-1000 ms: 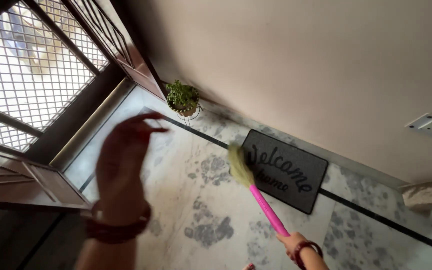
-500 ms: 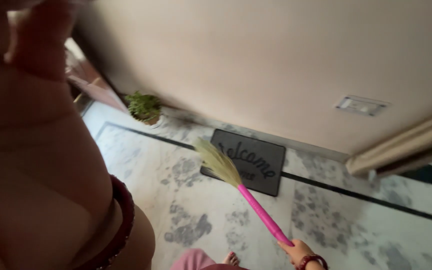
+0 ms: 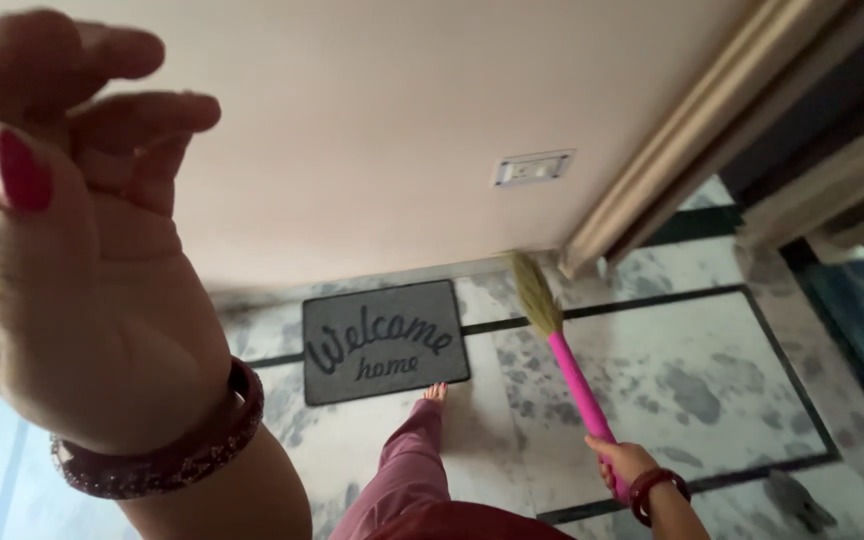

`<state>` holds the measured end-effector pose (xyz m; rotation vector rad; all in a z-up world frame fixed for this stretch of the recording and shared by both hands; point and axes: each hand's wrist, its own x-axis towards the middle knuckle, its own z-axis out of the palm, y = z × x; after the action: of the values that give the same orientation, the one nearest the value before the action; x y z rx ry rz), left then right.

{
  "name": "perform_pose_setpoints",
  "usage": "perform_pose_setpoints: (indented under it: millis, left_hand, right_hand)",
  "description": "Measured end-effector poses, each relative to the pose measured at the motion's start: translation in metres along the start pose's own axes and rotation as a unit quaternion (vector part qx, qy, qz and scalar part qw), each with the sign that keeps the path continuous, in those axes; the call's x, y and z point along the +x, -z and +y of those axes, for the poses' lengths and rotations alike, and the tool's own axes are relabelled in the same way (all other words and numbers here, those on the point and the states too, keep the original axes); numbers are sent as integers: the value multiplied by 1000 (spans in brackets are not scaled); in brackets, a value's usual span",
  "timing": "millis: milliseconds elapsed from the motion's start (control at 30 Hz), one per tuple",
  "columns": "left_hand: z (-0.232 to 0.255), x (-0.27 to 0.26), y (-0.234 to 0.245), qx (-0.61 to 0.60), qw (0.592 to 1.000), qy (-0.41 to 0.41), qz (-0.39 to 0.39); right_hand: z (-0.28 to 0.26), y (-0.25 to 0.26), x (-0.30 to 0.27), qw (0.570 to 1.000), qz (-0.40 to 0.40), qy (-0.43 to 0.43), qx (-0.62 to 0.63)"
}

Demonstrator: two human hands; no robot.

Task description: Sweeping the floor near an entryway and cleaning under a door mat.

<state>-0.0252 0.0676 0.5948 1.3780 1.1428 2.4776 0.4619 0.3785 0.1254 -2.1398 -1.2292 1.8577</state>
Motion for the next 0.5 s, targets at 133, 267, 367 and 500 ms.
perform_pose_setpoints:
  millis: [133,267,367,500]
  left_hand:
    - [-77,45,-31,-44,998,11,-41]
    - [-157,128,-93,-93,992,13,-88]
    - [-222,175,-128,-126,984,13,-122]
    - [-277,201,-172,-152,980,53,-116]
  right_hand:
    - [-38,15,-7,984,-17,-87,156]
    - [-58,49,26,910,-109,-133,377]
    - [-89,67,22,908,-80,-149,383]
    - [-123,86,2,888,-56,-146,432]
